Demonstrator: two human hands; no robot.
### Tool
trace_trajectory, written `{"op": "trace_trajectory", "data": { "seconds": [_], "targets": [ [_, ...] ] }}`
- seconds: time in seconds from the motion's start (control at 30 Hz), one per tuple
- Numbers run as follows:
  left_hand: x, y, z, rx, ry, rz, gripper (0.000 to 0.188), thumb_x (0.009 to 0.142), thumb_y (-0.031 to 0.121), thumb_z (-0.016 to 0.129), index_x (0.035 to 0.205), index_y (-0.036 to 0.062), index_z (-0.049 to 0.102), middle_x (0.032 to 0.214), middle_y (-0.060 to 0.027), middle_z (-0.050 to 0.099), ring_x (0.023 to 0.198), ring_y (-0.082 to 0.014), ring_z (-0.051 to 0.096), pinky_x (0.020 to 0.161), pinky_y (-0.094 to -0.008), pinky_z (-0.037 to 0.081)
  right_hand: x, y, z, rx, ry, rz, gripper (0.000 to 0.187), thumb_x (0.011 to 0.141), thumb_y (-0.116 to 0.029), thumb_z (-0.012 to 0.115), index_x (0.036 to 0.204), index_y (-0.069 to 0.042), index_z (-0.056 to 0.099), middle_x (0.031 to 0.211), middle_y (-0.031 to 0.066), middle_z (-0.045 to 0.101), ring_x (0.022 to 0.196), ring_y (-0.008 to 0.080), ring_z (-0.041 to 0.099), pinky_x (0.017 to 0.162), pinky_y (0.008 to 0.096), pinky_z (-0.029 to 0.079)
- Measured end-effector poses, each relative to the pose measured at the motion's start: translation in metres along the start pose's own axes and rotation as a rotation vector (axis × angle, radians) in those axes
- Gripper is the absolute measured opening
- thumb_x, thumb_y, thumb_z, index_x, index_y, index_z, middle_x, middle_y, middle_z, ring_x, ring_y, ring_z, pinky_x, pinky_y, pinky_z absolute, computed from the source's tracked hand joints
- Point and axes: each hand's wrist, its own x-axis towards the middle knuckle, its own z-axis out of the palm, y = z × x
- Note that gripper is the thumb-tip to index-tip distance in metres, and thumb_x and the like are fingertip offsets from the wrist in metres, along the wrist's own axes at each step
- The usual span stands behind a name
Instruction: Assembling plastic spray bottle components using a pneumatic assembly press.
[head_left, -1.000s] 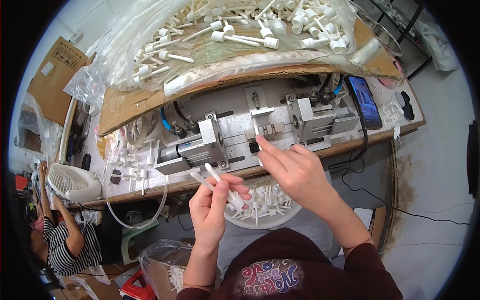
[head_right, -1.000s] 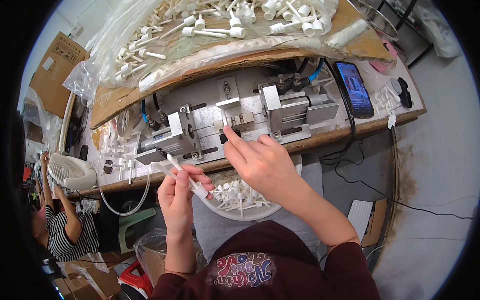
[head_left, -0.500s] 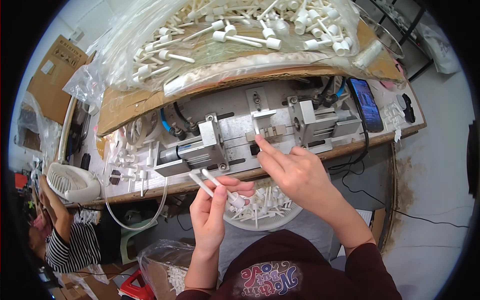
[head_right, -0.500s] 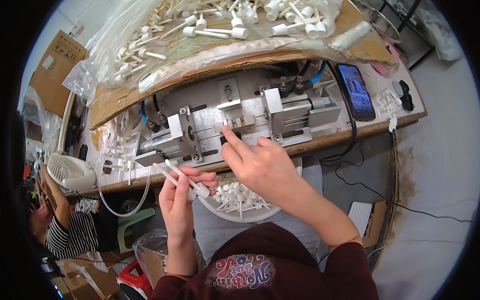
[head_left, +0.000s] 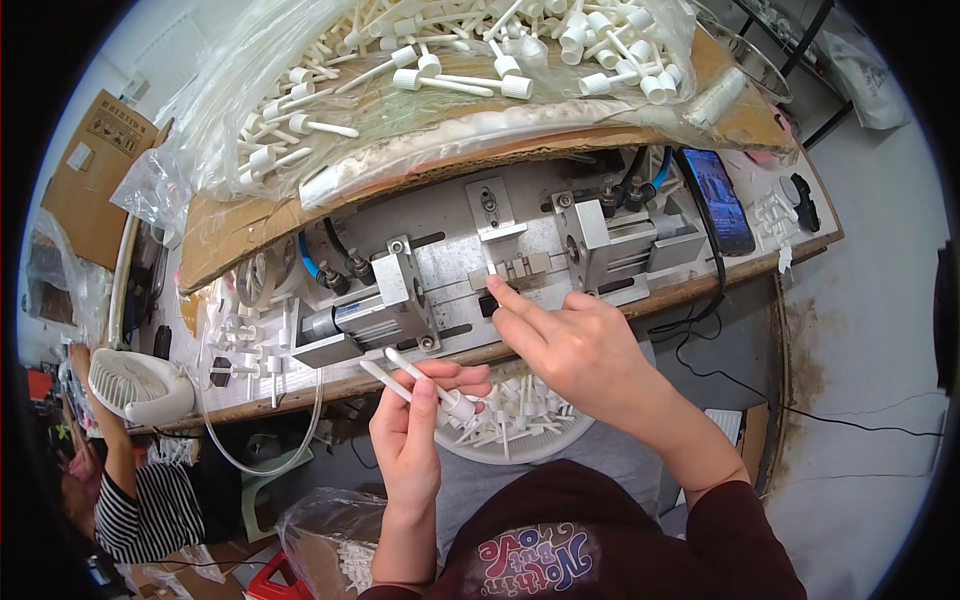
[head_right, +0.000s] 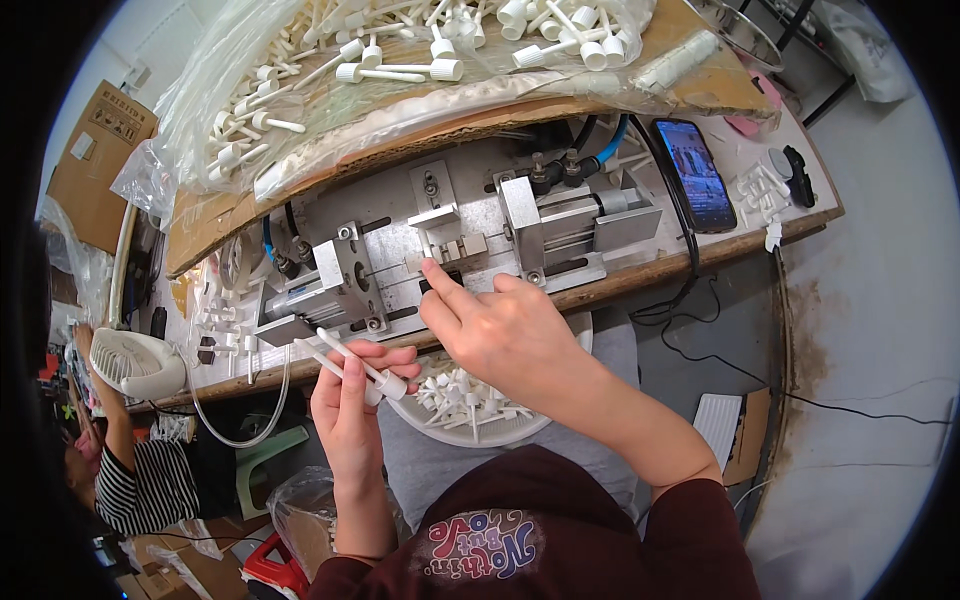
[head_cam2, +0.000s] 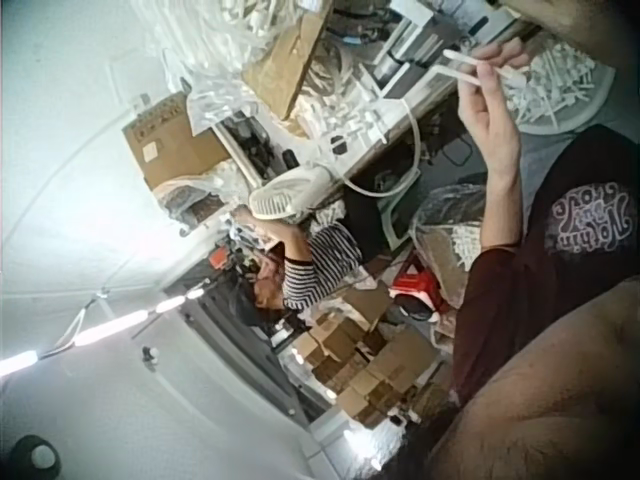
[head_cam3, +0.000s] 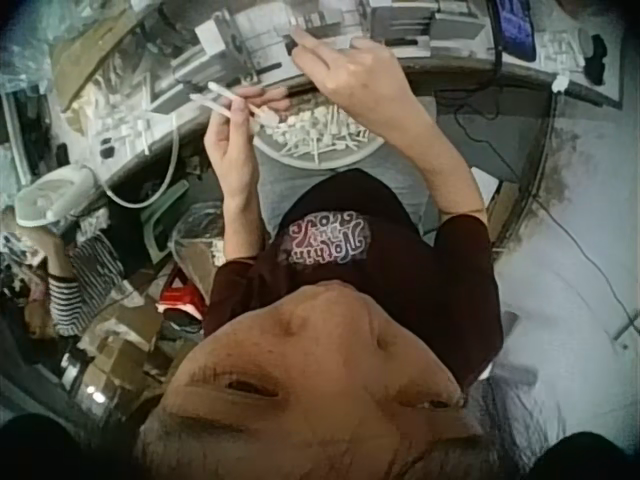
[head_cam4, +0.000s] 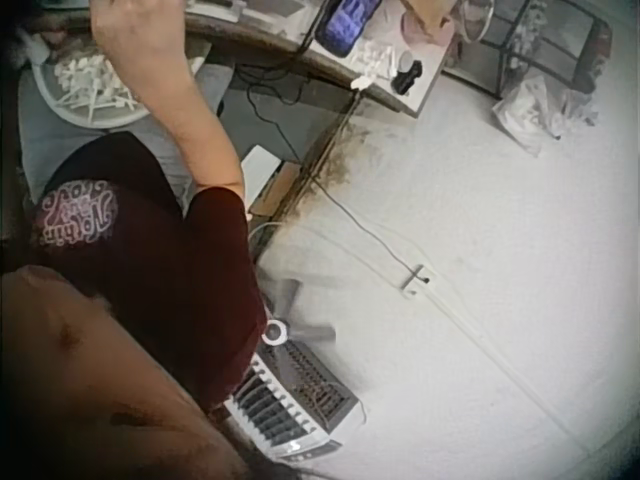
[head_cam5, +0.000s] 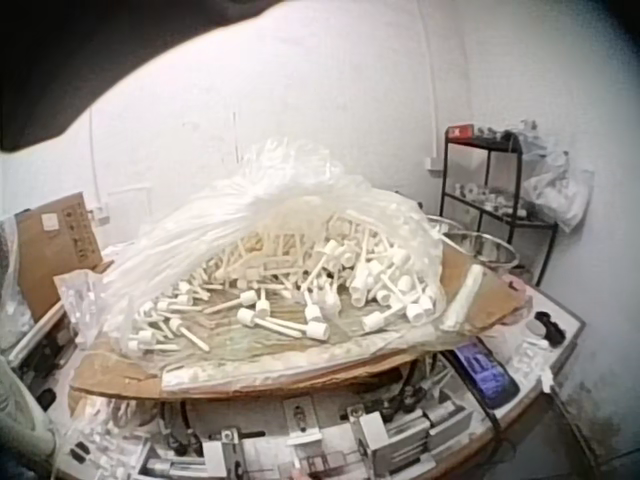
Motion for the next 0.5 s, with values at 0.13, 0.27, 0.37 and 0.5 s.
{"op": "trace_trajectory", "data": {
  "seconds": [0.13,0.27,0.37,0.5],
  "targets": [
    [0.0004,0.0043,0.0027,-0.051,0.029,-0.017,0.03,0.108,0.021,0.041,0.12,-0.005,0.052,0.11,-0.0271,0.068,0.096,-0.0299,0.071,0.08,-0.0379,0.059,0.0024,-0.002,-0.0018,-0.009,-0.004,0.005,0.016,0.075,-0.008,0.065,0.091,-0.005,0.062,0.126,0.0145,0.068,0.051,0.0129,0.054,0.056,0.0245,0.044],
    [-0.0011,0.0046,0.0039,-0.056,0.042,0.003,0.031,0.108,0.02,0.04,0.123,-0.0057,0.05,0.117,-0.0294,0.066,0.103,-0.0321,0.07,0.085,-0.0393,0.058,0.003,-0.0036,-0.0018,-0.009,-0.011,0.009,0.017,0.074,-0.007,0.066,0.09,-0.005,0.062,0.126,0.0145,0.068,0.05,0.0135,0.053,0.055,0.0246,0.044],
    [-0.0008,0.0011,0.0024,-0.017,0.048,0.046,0.031,0.108,0.02,0.041,0.123,-0.0052,0.051,0.122,-0.0297,0.065,0.11,-0.0326,0.067,0.093,-0.0404,0.055,0.0046,-0.0026,-0.0036,-0.037,-0.021,-0.034,0.015,0.076,-0.011,0.065,0.088,-0.004,0.059,0.12,0.0222,0.068,0.058,0.0162,0.064,0.057,0.0259,0.049],
    [-0.0026,0.0008,0.0007,0.002,0.045,0.066,0.03,0.107,0.018,0.041,0.123,-0.0044,0.052,0.125,-0.0294,0.063,0.115,-0.0329,0.065,0.098,-0.0406,0.053,0.0008,-0.0011,0.0005,-0.005,0.022,-0.016,0.013,0.076,-0.01,0.065,0.087,-0.005,0.059,0.12,0.0207,0.069,0.058,0.0164,0.064,0.057,0.0262,0.049]
  ]
}}
